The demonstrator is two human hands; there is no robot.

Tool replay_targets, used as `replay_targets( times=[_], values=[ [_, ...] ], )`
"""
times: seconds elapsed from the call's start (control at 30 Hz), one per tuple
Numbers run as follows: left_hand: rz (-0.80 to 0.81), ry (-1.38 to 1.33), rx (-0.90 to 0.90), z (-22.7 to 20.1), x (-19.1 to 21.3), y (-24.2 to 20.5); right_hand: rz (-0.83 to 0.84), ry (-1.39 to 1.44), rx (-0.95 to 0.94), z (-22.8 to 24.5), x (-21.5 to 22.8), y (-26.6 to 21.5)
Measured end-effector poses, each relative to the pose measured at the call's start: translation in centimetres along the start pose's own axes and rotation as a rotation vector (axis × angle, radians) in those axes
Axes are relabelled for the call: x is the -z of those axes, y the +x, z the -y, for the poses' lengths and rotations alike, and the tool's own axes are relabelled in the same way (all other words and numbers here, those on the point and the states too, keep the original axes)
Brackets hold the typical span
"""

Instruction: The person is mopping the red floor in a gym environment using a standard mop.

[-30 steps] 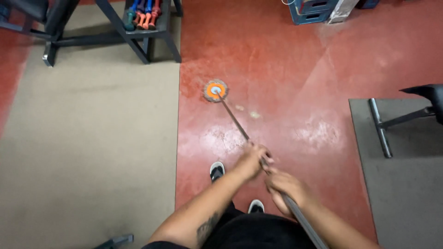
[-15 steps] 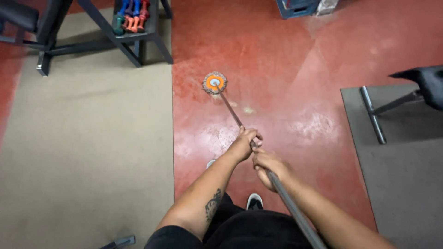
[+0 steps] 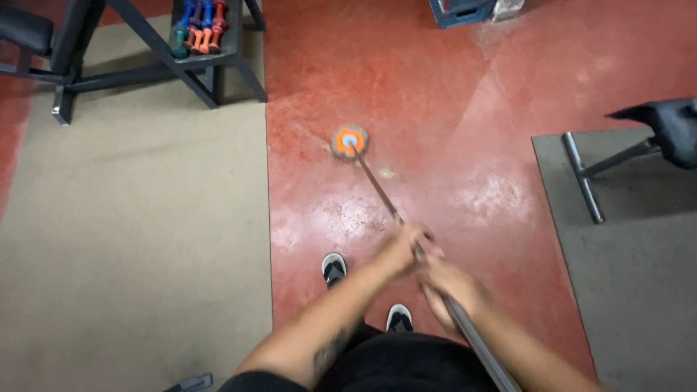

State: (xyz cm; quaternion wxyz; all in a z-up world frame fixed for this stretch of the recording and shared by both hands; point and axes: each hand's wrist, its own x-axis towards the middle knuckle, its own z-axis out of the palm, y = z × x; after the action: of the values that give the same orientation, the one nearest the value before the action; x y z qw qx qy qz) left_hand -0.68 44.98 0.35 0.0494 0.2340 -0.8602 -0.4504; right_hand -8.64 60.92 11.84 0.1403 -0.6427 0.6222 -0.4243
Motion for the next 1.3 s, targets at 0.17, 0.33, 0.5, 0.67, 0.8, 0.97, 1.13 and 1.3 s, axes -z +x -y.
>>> replay_targets(
  times=[0.17, 0.33, 0.5, 0.67, 0.8, 0.97, 1.13, 1.3],
  values=[
    [-0.502, 0.192, -0.144, 3.8, 0.9, 3.6, -0.012, 0.042, -0.025, -2.4, -1.6, 3.8],
    [-0.195, -0.151, -0.009, 3.5, -3.1, 0.3, -0.029, 0.153, -0.178, -2.8, -1.2, -0.7],
    [-0.211, -0.108, -0.183, -6.6, 1.0, -6.4, 0.012, 0.027, -0.021, 4.3, 4.0, 0.9],
    [-0.262, -0.194, -0.18, 1.1, -0.5, -3.2, -0.032, 0.036, 0.081, -1.6, -0.9, 4.0],
    [-0.204, -0.13, 0.002, 6.2, 2.6, 4.3, -0.053, -0.03, -0.008, -9.5, -6.5, 7.9],
    [-0.095, 0.113, 0.137, 5.1, 5.0, 7.4, -0.07, 0.07, 0.124, -10.7, -5.6, 10.3],
    [-0.018, 0.128, 0.068, 2.4, 2.2, 5.0, -0.014, 0.122, -0.164, -8.8, -3.7, 4.4],
    [-0.076, 0.252, -0.245, 5.9, -7.9, 1.1, -0.056, -0.014, -0.118, 1.2, 3.5, -1.1]
  ],
)
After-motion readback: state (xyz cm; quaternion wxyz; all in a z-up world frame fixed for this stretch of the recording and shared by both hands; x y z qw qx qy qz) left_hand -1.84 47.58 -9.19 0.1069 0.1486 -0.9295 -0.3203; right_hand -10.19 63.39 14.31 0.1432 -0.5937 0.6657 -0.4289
